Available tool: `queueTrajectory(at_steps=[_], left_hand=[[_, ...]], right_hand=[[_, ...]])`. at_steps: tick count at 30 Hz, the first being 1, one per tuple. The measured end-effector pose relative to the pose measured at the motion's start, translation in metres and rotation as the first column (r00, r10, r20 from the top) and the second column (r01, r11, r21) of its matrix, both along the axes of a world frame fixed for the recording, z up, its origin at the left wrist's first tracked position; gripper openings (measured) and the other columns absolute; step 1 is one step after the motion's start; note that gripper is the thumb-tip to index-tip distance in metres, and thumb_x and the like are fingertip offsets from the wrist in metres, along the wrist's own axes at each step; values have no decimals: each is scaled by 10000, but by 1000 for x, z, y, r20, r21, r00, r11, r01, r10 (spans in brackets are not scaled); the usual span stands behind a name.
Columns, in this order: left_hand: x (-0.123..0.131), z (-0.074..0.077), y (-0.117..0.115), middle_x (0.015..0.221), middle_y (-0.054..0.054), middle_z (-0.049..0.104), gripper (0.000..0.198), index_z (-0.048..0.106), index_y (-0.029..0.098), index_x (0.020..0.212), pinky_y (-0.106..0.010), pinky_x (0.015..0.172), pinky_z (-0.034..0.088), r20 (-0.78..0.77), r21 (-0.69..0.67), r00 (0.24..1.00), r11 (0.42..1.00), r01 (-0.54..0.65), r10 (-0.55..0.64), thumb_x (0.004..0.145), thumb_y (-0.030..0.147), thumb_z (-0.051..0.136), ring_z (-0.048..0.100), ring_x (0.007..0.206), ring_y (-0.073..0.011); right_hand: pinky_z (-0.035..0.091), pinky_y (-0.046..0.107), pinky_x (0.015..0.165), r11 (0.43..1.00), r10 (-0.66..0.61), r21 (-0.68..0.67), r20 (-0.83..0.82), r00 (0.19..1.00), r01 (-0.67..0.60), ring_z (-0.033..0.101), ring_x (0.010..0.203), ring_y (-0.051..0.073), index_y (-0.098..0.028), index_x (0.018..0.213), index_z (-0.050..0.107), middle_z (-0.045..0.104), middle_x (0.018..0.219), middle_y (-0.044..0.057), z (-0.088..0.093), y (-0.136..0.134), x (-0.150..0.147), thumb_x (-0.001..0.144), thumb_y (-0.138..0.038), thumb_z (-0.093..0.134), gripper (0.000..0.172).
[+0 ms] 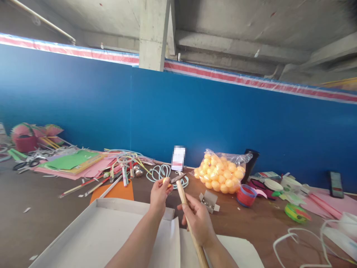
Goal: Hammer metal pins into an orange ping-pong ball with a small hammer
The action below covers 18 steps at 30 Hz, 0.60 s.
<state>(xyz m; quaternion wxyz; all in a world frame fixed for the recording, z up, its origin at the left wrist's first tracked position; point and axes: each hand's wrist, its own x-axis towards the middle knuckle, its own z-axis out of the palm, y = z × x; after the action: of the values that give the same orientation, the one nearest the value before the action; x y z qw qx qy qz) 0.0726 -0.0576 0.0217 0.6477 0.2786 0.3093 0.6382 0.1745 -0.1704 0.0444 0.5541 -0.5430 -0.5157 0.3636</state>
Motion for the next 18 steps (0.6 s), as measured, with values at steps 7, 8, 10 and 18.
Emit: queueTrajectory(at_steps=[7, 8, 10, 18], left_hand=[[1, -1, 2, 757, -32, 585, 235, 571, 116, 832, -259, 685, 532, 1, -3, 1000, 1000, -7, 7, 703, 275, 687, 617, 641, -94], [1, -1, 1, 747, -28, 581, 226, 574, 115, 824, -257, 681, 532, 5, -7, 1000, 1000, 1, -1, 702, 269, 687, 614, 632, -92], [1, 0, 1, 731, -21, 575, 214, 577, 113, 814, -257, 678, 532, 14, -16, 1000, 1000, 6, -6, 701, 256, 689, 609, 621, -88], [0, -1, 1, 723, -20, 576, 193, 576, 116, 818, -265, 694, 531, 12, -16, 1000, 1000, -7, 8, 714, 243, 677, 606, 618, -85]], right_hand=[[371, 172, 311, 998, -56, -13, -31, 998, 55, 510, 446, 96, -195, 1219, 515, 650, 816, 62, 1, 1, -2, 768, -405, 546, 499], [368, 172, 312, 999, -45, -14, -18, 999, 45, 510, 444, 96, -200, 1214, 521, 651, 801, 56, 1, 0, -2, 767, -396, 547, 488], [363, 173, 313, 999, -45, -8, 0, 999, 45, 508, 437, 97, -200, 1201, 537, 652, 772, 51, 3, -1, -3, 765, -385, 551, 474], [371, 173, 320, 1000, -19, -16, -5, 1000, 19, 508, 444, 97, -194, 1208, 525, 655, 787, 57, 1, -1, -2, 767, -382, 553, 481]])
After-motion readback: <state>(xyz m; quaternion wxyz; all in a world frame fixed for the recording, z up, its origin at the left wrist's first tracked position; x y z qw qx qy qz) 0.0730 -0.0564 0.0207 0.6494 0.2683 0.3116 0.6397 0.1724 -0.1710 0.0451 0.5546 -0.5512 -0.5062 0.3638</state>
